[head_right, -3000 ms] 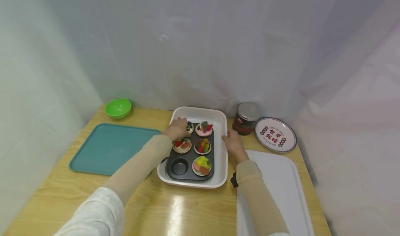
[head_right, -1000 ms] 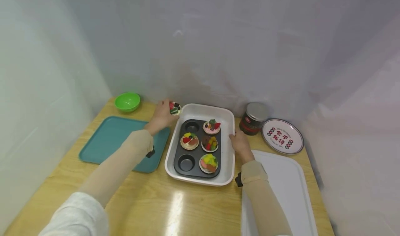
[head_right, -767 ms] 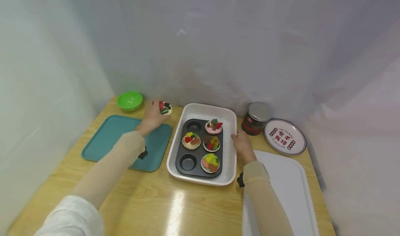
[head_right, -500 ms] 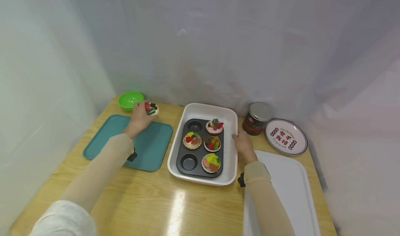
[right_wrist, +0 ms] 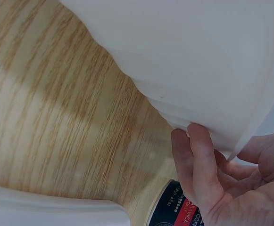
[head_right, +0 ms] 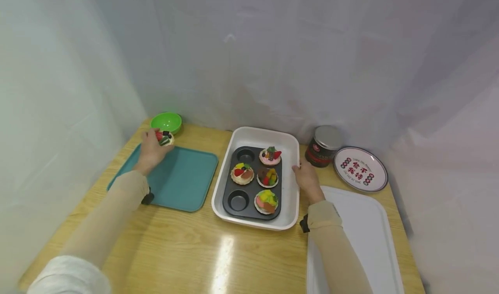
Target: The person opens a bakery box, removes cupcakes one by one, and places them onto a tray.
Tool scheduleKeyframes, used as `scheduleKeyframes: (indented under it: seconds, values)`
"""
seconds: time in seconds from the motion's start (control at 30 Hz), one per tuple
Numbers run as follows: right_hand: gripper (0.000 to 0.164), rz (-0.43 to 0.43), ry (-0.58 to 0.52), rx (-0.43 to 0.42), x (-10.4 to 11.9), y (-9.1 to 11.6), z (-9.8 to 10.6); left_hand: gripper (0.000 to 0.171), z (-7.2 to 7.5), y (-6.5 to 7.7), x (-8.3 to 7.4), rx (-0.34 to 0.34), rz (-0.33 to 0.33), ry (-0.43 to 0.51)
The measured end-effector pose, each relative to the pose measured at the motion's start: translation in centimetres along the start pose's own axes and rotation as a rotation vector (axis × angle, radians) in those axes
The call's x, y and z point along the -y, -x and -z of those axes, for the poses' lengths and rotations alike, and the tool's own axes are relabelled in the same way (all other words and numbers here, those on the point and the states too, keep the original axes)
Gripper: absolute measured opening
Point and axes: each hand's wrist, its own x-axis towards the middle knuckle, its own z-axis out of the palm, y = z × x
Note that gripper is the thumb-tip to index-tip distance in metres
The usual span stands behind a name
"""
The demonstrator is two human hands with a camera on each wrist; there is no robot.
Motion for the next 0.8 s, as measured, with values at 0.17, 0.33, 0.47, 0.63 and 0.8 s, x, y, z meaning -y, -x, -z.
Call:
scheduleKeyframes:
  seconds: [0.17,0.33,0.47,0.63,0.8]
  values:
    - [0.050,-0.009,-0.003,0.004,-0.1,0.0,0.0,0.082,1.3,-0.1,1.3,0.000,0.035,-0.028]
    - [0.049,-0.013,0.002,0.002,-0.1,0.0,0.0,0.084,2.3,-0.4,2.4,0.022,0.088,-0.016]
    - [0.049,-0.013,-0.007,-0.001,0.0,0.1,0.1,0.085,2.6,-0.6,3.2,0.049,0.131,-0.005]
    - [0.047,-0.006,-0.023,-0.014,0.0,0.1,0.2,0.086,2.8,-1.0,3.8,0.072,0.144,0.001]
    - [0.048,-0.026,-0.023,-0.011,0.2,0.1,0.1,0.087,3.0,-1.0,4.1,0.103,0.162,-0.003]
